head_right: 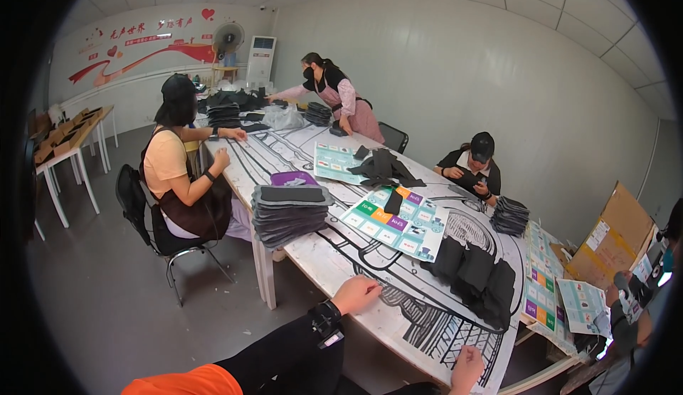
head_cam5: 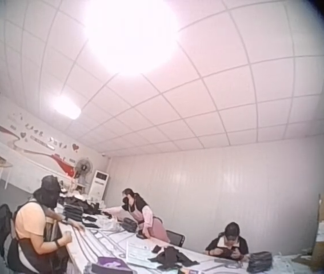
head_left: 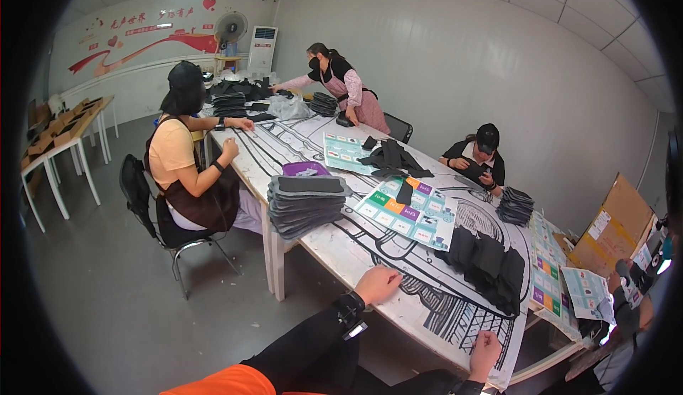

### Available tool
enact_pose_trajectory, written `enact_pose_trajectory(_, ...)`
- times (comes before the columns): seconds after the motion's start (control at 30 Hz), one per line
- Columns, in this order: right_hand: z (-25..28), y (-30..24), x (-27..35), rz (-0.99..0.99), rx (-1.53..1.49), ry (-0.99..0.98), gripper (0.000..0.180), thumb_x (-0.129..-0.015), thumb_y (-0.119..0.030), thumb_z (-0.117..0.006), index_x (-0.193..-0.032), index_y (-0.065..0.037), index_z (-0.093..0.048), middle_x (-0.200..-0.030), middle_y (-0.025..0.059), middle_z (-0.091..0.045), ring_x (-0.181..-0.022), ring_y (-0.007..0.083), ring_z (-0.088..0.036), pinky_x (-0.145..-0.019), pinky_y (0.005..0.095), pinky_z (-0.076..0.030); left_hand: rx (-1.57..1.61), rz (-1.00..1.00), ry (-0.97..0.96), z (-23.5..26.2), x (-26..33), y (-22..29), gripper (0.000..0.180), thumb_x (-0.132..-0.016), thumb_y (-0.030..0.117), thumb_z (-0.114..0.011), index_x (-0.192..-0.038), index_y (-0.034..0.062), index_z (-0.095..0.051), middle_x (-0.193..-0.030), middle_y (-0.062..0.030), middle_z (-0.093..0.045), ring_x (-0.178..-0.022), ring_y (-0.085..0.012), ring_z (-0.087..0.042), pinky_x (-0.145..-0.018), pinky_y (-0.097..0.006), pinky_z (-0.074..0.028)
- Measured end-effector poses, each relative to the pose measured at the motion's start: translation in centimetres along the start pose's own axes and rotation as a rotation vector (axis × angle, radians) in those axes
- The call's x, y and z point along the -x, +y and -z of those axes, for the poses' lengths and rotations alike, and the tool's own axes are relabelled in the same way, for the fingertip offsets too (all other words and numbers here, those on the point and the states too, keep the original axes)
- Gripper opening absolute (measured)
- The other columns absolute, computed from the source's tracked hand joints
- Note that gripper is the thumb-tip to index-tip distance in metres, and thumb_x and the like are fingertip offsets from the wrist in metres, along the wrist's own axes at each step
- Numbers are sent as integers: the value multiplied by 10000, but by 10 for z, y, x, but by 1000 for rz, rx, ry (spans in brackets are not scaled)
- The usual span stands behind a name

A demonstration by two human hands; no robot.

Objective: Sorting and inspecting shoe upper components at a manufacturing table.

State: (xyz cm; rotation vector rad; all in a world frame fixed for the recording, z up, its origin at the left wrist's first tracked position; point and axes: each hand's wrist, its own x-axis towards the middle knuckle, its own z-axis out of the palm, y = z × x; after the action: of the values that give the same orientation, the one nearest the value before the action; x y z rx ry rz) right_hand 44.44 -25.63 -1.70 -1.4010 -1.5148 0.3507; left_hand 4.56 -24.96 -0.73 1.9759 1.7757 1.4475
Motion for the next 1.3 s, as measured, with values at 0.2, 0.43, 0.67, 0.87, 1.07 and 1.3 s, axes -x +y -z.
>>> enact_pose_trajectory(0.2,0,5,0,-8,11,0,145,-961,-114,-661,-908,17,-693,-644,49,-640,-563,99,-578,-546,272,-420,17,-8,8,0,0,1,309,-967,314,-596,-806,56,-653,-779,-155,-664,-816,-389,-624,-740,-479,-499)
enact_pose_trajectory(0.43,-1,7,0,-26,-32,-1,135,-962,-102,-658,-912,18,-694,-658,42,-638,-577,90,-581,-553,260,-421,-3,-17,10,0,0,0,312,-968,315,-597,-811,52,-657,-778,-162,-665,-815,-395,-626,-738,-487,-502)
enact_pose_trajectory(0.67,-1,1,0,-39,-8,-18,132,-961,-98,-658,-910,19,-694,-644,41,-632,-563,83,-561,-538,261,-406,4,-17,20,0,1,1,309,-968,307,-602,-807,48,-651,-778,-165,-663,-816,-394,-626,-735,-485,-503)
enact_pose_trajectory(0.87,0,0,1,-41,-51,-6,127,-960,-93,-656,-912,18,-696,-639,44,-632,-564,86,-565,-539,261,-408,10,-16,20,0,0,4,311,-968,304,-602,-799,47,-648,-776,-163,-663,-821,-392,-627,-740,-484,-505)
enact_pose_trajectory(1.07,1,-7,2,-41,-12,-27,144,-970,-104,-650,-952,30,-699,-662,65,-656,-599,134,-612,-586,292,-461,11,17,-16,3,1,3,291,-966,298,-598,-829,54,-678,-801,-159,-683,-853,-395,-635,-770,-494,-510)
enact_pose_trajectory(1.3,2,-5,1,-41,-18,-32,140,-971,-110,-648,-964,19,-704,-666,60,-659,-592,128,-602,-584,288,-455,4,13,-25,0,-1,0,294,-966,296,-598,-821,51,-672,-789,-160,-675,-855,-394,-633,-774,-499,-508)
